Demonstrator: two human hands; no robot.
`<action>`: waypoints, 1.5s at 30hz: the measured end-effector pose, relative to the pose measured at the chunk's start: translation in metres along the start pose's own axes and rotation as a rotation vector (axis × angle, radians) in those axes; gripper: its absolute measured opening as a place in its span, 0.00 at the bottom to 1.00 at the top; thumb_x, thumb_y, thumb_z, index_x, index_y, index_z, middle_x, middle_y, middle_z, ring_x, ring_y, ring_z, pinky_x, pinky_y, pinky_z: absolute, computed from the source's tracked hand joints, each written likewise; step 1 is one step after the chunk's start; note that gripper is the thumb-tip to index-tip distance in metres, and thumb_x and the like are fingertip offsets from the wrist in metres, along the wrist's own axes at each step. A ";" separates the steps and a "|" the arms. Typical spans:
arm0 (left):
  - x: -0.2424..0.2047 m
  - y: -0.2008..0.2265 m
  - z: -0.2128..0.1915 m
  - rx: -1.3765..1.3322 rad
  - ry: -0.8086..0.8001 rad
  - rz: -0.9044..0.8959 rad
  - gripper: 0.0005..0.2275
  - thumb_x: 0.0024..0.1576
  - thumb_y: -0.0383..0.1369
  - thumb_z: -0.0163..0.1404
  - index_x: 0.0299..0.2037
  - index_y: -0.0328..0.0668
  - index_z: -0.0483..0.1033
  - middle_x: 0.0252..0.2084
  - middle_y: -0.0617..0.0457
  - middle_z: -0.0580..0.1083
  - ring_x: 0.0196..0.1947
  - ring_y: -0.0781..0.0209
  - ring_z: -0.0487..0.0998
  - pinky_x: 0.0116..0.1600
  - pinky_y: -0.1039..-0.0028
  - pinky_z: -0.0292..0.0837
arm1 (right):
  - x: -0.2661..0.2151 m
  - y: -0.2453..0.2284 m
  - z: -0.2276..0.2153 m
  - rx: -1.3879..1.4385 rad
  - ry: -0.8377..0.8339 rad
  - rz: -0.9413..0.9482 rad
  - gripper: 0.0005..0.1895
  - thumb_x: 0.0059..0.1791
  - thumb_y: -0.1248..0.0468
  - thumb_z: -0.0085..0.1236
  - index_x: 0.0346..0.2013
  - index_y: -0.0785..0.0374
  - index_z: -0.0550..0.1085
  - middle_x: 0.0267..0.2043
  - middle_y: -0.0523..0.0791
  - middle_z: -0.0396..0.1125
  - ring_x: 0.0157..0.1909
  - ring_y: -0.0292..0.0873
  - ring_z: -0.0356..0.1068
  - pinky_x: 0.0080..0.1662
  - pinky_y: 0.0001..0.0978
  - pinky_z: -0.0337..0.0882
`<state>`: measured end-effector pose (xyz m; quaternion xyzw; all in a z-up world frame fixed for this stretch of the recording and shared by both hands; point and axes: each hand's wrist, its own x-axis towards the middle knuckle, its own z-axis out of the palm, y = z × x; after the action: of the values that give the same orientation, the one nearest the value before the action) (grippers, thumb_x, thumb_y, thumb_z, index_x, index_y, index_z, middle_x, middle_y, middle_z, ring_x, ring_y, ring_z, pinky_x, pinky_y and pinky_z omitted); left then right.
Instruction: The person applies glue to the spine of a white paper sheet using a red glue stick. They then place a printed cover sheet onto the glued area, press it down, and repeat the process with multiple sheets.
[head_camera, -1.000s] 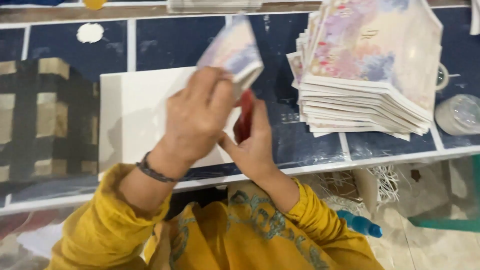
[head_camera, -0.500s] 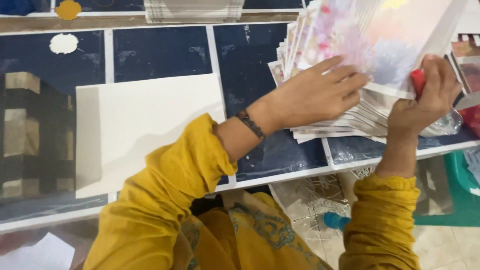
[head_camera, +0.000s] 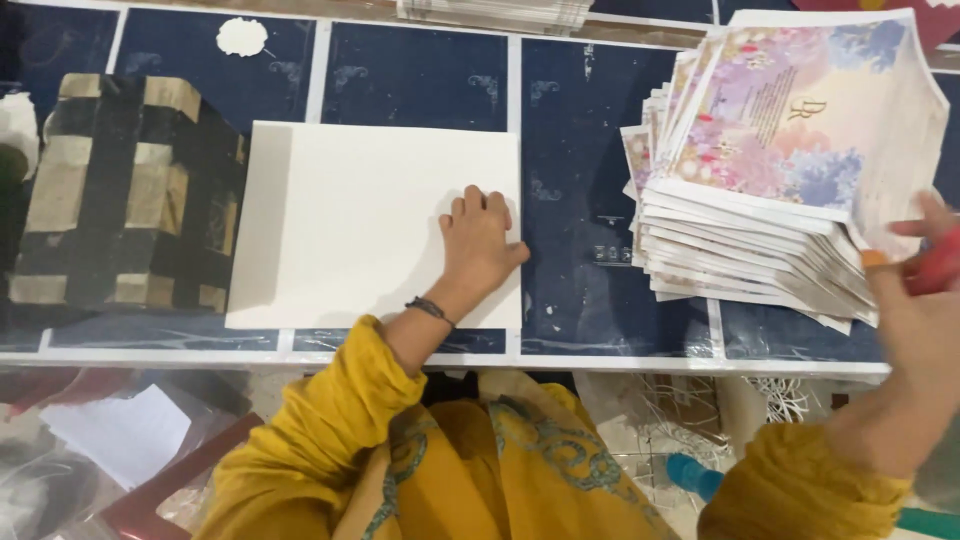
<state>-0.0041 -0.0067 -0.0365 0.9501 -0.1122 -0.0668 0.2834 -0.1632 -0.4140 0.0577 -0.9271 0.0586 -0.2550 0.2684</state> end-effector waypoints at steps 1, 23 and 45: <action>-0.002 -0.002 0.008 0.007 0.021 0.006 0.15 0.46 0.38 0.61 0.36 0.49 0.67 0.47 0.50 0.64 0.46 0.48 0.64 0.49 0.58 0.57 | -0.005 -0.042 0.005 0.158 -0.004 0.062 0.31 0.59 0.79 0.58 0.78 0.74 0.64 0.63 0.52 0.65 0.38 0.37 0.57 0.40 0.27 0.62; -0.021 -0.134 -0.077 -0.657 0.253 0.103 0.22 0.49 0.21 0.49 0.53 0.48 0.80 0.46 0.35 0.80 0.48 0.32 0.83 0.50 0.51 0.81 | -0.002 -0.219 0.296 0.202 -0.309 -0.301 0.27 0.46 0.57 0.73 0.61 0.50 0.80 0.45 0.50 0.73 0.34 0.54 0.72 0.38 0.42 0.72; -0.040 -0.196 -0.080 -0.477 0.503 0.178 0.16 0.61 0.21 0.43 0.59 0.27 0.73 0.63 0.28 0.70 0.67 0.31 0.69 0.71 0.52 0.64 | -0.019 -0.345 0.361 -0.147 -0.560 -0.383 0.34 0.48 0.50 0.61 0.67 0.56 0.71 0.70 0.60 0.50 0.46 0.70 0.76 0.48 0.58 0.80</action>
<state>0.0072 0.2049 -0.0761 0.8305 -0.1026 0.1699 0.5205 -0.0073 0.0525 -0.0307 -0.9721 -0.1742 -0.0313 0.1539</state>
